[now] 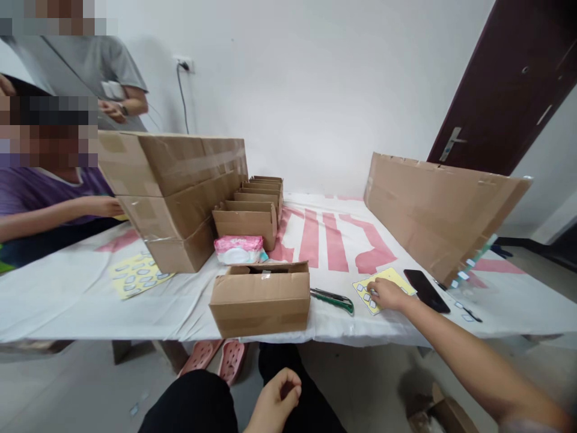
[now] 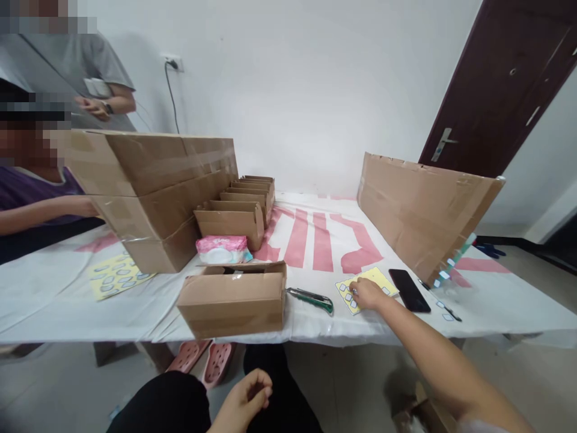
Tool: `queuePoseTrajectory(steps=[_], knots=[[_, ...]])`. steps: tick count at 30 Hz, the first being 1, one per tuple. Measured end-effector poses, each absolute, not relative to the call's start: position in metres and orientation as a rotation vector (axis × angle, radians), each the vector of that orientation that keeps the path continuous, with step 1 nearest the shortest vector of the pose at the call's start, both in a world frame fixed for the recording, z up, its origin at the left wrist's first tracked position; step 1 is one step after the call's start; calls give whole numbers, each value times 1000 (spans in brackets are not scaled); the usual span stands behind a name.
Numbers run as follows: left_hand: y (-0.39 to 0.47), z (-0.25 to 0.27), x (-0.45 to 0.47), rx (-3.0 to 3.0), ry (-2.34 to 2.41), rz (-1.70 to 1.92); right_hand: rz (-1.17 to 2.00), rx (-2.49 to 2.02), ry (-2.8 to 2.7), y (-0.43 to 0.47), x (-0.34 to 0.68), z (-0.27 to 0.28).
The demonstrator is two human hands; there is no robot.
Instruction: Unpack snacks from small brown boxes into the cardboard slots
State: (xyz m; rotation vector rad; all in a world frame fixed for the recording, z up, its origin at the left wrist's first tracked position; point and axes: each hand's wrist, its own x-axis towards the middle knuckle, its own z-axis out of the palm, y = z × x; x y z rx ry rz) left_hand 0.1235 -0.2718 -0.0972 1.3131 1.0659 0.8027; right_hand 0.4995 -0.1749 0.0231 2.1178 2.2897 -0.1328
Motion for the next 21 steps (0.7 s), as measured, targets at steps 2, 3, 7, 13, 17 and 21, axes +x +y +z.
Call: queuePoseTrajectory(steps=[2, 3, 7, 13, 17, 21], knots=[[-272, -100, 121, 1311, 1056, 826, -143, 2119, 2280, -176, 501, 24], [-273, -101, 120, 1314, 1053, 831, -148, 2125, 2269, -176, 502, 25], [-279, -104, 119, 1292, 1079, 820, -121, 2204, 2185, -175, 497, 25], [-281, -100, 120, 1255, 1111, 820, 8, 2309, 2079, -179, 476, 15], [-280, -102, 117, 1254, 1089, 828, 85, 2333, 2121, -186, 470, 12], [-278, -107, 111, 1262, 1079, 814, 168, 2328, 2233, -188, 467, 12]])
